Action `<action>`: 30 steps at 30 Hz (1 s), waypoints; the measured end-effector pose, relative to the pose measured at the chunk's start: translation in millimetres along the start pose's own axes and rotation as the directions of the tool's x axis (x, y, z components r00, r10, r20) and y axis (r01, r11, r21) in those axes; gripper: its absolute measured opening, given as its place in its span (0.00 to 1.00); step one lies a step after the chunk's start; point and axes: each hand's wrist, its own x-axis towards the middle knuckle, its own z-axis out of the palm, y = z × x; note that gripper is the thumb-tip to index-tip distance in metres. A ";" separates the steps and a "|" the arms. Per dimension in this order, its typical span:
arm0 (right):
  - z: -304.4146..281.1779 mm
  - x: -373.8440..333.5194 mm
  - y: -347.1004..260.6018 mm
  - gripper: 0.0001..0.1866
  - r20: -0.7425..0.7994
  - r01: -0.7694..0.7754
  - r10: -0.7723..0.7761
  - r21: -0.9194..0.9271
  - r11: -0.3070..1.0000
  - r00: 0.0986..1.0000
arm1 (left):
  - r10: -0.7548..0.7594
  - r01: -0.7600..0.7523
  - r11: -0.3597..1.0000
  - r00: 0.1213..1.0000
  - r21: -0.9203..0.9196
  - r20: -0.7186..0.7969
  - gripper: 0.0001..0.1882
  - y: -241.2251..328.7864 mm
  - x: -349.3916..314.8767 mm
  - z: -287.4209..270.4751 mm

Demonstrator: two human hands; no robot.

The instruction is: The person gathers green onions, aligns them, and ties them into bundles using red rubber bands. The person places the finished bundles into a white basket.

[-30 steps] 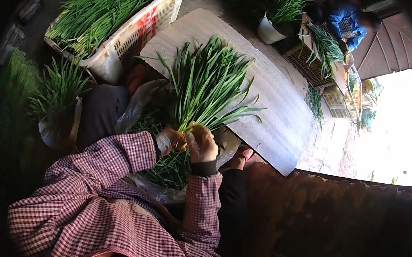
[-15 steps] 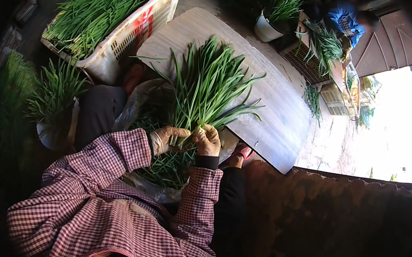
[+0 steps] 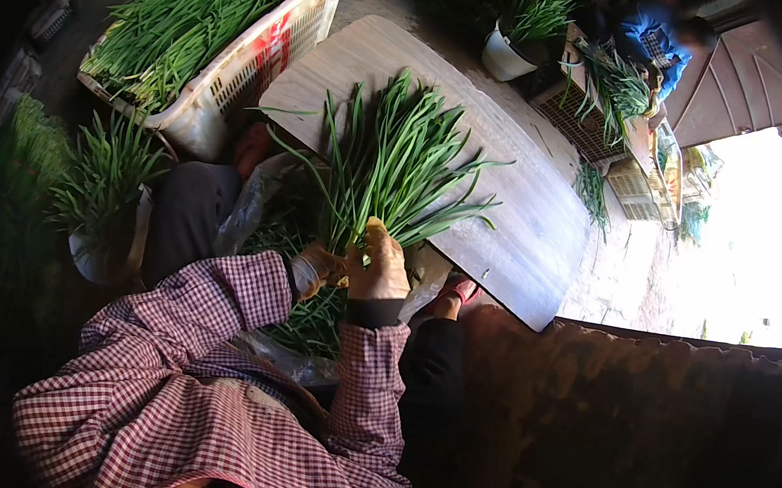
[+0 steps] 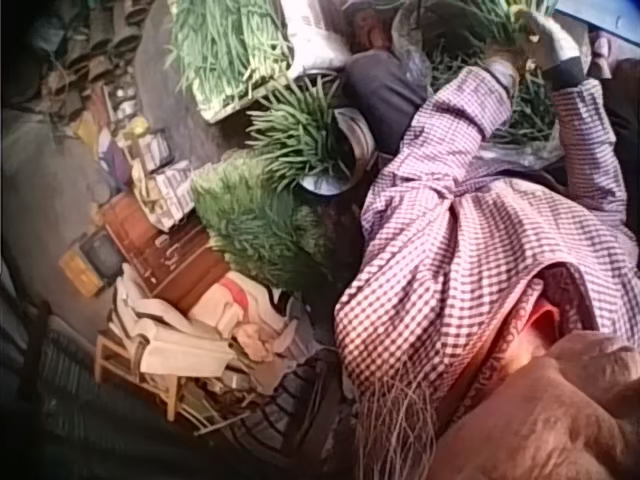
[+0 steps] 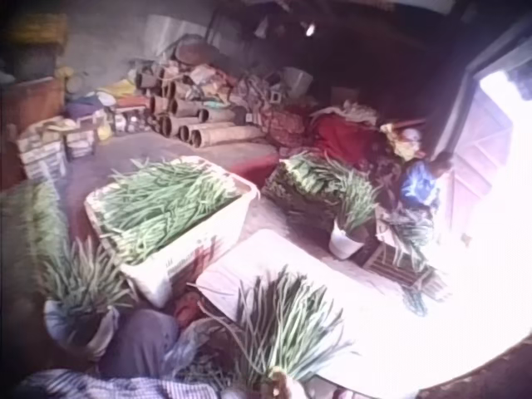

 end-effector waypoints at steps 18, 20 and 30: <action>-3.2 -28.1 56.6 0.13 0.382 -0.475 0.503 0.878 0.066 0.776 | -0.172 0.227 0.922 0.966 -0.315 0.194 0.06 -5.5 10.5 -12.6; -5.2 -21.9 51.0 0.13 0.419 -0.514 0.505 0.856 0.060 0.755 | -0.149 0.233 0.904 0.958 -0.359 0.246 0.06 -5.5 10.0 -13.0; -32.5 -61.8 -1.0 0.13 0.798 -0.750 -0.388 0.584 0.310 0.462 | -0.119 0.139 0.969 0.987 -0.204 0.107 0.10 5.5 1.1 -7.8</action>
